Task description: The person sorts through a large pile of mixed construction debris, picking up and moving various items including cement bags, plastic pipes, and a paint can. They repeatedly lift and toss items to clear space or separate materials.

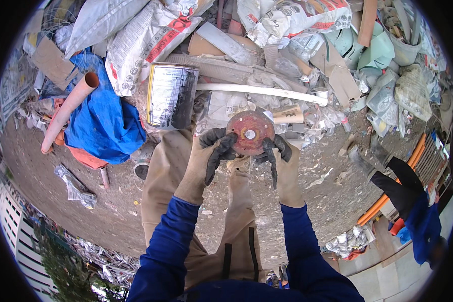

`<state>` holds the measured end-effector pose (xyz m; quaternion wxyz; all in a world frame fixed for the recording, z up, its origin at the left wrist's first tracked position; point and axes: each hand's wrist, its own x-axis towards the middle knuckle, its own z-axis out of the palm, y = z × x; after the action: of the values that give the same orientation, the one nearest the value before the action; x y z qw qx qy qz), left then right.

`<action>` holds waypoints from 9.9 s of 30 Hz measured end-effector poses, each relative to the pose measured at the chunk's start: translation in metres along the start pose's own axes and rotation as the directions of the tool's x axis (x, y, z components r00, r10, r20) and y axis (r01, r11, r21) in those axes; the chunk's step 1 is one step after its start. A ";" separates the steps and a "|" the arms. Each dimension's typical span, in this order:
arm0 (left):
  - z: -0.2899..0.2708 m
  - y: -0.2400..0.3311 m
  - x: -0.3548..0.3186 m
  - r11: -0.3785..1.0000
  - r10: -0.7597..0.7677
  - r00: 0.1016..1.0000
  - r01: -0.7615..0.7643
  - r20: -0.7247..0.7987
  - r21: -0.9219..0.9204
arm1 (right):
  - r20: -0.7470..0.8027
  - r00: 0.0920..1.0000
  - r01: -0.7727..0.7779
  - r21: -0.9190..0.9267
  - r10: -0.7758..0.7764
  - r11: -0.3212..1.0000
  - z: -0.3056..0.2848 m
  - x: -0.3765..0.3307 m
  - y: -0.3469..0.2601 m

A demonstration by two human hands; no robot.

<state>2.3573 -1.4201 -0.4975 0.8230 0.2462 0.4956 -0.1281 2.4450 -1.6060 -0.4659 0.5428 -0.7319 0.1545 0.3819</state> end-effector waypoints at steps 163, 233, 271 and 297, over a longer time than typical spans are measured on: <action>-0.178 -0.166 0.167 0.971 -0.007 0.965 0.069 -0.261 0.230 | -0.327 0.945 -0.088 -0.278 -0.008 0.957 -0.115 0.096 0.371; -0.328 -0.258 0.174 0.909 -0.277 0.944 0.318 -0.179 0.269 | 0.092 0.751 -0.660 0.111 0.654 0.743 -0.122 0.051 0.474; -0.147 -0.233 0.096 0.772 0.555 0.661 -0.182 -0.505 0.609 | -0.356 0.931 -0.076 -0.413 -0.084 0.908 -0.099 -0.005 0.290; -0.200 -0.245 0.144 0.673 0.671 0.489 -0.085 -0.557 0.735 | -0.667 0.742 -0.369 -0.485 -0.062 0.793 -0.037 0.052 0.316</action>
<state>2.1640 -1.5161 -0.7697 0.3852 0.6410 0.6627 0.0401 2.2916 -1.7443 -0.7130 0.1641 -0.9320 0.2705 0.1767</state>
